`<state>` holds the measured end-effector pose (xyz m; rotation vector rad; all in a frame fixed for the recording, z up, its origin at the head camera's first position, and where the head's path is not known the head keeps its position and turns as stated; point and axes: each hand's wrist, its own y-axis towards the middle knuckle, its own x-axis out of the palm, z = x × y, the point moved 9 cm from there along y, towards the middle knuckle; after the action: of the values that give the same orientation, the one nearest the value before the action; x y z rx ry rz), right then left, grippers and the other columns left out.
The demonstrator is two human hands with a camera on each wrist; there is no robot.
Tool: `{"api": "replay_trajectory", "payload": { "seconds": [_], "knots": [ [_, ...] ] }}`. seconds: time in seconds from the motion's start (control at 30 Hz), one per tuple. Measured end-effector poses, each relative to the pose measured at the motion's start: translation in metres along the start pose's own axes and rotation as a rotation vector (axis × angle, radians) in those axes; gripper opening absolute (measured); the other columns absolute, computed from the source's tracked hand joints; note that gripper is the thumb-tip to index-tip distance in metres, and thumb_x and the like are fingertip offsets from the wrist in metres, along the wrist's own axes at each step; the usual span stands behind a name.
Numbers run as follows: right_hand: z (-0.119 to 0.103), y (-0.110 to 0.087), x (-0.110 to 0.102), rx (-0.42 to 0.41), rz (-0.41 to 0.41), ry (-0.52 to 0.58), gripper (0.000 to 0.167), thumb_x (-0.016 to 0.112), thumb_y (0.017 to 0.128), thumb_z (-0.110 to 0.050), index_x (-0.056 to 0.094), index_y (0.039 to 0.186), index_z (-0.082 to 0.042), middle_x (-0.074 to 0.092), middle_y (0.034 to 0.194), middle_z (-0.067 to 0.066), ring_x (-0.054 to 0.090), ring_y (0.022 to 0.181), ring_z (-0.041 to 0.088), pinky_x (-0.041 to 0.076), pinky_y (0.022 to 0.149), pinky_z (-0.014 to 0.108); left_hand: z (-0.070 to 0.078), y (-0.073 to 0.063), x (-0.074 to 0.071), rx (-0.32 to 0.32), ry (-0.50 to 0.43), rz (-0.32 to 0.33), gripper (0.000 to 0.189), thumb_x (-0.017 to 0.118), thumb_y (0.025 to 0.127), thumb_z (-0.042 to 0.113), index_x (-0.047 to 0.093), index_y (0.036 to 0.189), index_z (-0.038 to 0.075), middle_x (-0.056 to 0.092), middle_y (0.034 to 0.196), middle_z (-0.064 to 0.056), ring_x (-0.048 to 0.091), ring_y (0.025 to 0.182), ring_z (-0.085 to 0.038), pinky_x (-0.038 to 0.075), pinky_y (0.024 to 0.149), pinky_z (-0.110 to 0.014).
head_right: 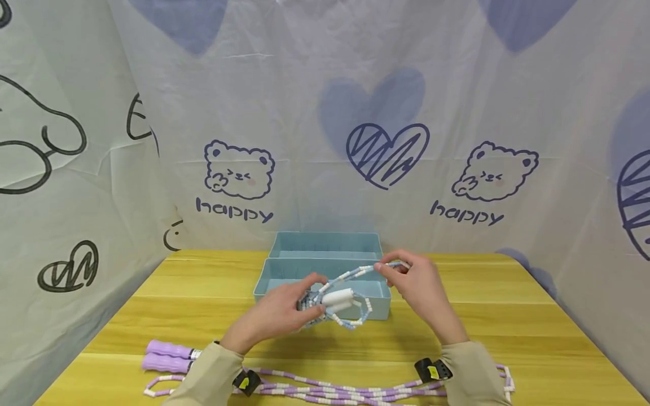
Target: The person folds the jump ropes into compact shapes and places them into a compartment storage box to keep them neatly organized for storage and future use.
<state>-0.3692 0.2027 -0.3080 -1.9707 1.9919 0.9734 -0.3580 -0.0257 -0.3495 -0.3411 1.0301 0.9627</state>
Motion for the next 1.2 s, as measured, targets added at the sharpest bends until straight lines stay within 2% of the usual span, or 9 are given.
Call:
{"api": "replay_trajectory", "payload": {
  "seconds": [0.1,0.17,0.27,0.37,0.5,0.7,0.87,1.03,1.2],
  "knots": [
    [0.011,0.002,0.008,0.03,-0.003,-0.142,0.033,0.07,0.089,-0.048,0.074,0.099,-0.016,0.065,0.072,0.003,0.053,0.059,0.021,0.038,0.046,0.03,0.004,0.0,-0.001,0.019,-0.044,0.003,0.05,0.055,0.095,0.05,0.038,0.142,0.051,0.063,0.086,0.004,0.051,0.056,-0.011,0.044,0.05,-0.029],
    [0.016,0.002,0.017,0.048,-0.045,-0.21,0.03,0.07,0.089,-0.045,0.075,0.096,-0.016,0.066,0.074,0.0,0.056,0.064,0.019,0.042,0.05,0.031,0.007,-0.001,0.0,0.043,-0.069,-0.002,0.051,0.053,0.097,0.05,0.035,0.144,0.054,0.063,0.094,0.004,0.054,0.059,-0.009,0.047,0.052,-0.029],
    [0.018,0.002,0.032,0.029,-0.126,-0.271,0.017,0.073,0.089,-0.032,0.077,0.088,-0.015,0.069,0.077,-0.001,0.057,0.066,0.016,0.045,0.056,0.032,0.007,-0.002,0.001,0.047,-0.13,-0.023,0.046,0.05,0.099,0.051,0.037,0.143,0.056,0.064,0.103,0.005,0.057,0.06,-0.009,0.049,0.053,-0.03],
    [0.016,0.001,0.044,-0.001,-0.194,-0.272,0.008,0.073,0.089,-0.018,0.075,0.082,-0.015,0.069,0.08,-0.001,0.054,0.066,0.015,0.043,0.056,0.03,0.003,-0.002,0.001,0.014,-0.213,-0.027,0.041,0.049,0.1,0.051,0.041,0.14,0.056,0.065,0.107,0.005,0.059,0.061,-0.011,0.05,0.053,-0.032],
    [0.008,-0.001,0.054,-0.051,-0.248,-0.232,0.004,0.074,0.088,-0.015,0.072,0.086,-0.017,0.067,0.086,-0.002,0.056,0.069,0.014,0.046,0.056,0.028,-0.003,-0.001,-0.006,-0.029,-0.265,0.039,0.039,0.05,0.1,0.05,0.045,0.138,0.049,0.065,0.101,0.003,0.06,0.063,-0.014,0.052,0.052,-0.033],
    [-0.011,-0.008,0.067,-0.146,-0.331,-0.168,0.015,0.074,0.086,-0.01,0.07,0.1,-0.013,0.068,0.1,0.001,0.063,0.081,0.014,0.054,0.066,0.027,-0.014,0.0,-0.014,-0.103,-0.293,0.15,0.031,0.052,0.099,0.049,0.05,0.126,0.035,0.063,0.084,0.001,0.06,0.058,-0.017,0.051,0.047,-0.033],
    [-0.029,-0.016,0.075,-0.208,-0.355,-0.113,0.017,0.069,0.092,-0.01,0.071,0.108,-0.016,0.067,0.101,-0.006,0.065,0.086,0.011,0.055,0.074,0.026,-0.02,-0.002,-0.017,-0.145,-0.308,0.211,0.028,0.052,0.1,0.048,0.049,0.118,0.028,0.062,0.078,-0.001,0.06,0.055,-0.018,0.051,0.044,-0.033],
    [-0.038,-0.021,0.084,-0.28,-0.366,-0.078,0.017,0.07,0.092,-0.015,0.072,0.109,-0.016,0.067,0.101,-0.01,0.065,0.09,0.007,0.054,0.08,0.027,-0.024,-0.002,-0.017,-0.167,-0.295,0.229,0.029,0.051,0.099,0.05,0.048,0.118,0.028,0.061,0.076,-0.002,0.059,0.054,-0.018,0.05,0.045,-0.034],
    [-0.039,-0.023,0.097,-0.353,-0.415,-0.122,0.022,0.073,0.089,-0.008,0.071,0.111,-0.011,0.066,0.1,-0.003,0.063,0.086,0.008,0.056,0.076,0.029,-0.022,-0.003,-0.019,-0.183,-0.393,0.234,0.031,0.051,0.099,0.052,0.048,0.117,0.027,0.062,0.089,-0.006,0.062,0.065,-0.021,0.052,0.051,-0.036]
  ]
}}
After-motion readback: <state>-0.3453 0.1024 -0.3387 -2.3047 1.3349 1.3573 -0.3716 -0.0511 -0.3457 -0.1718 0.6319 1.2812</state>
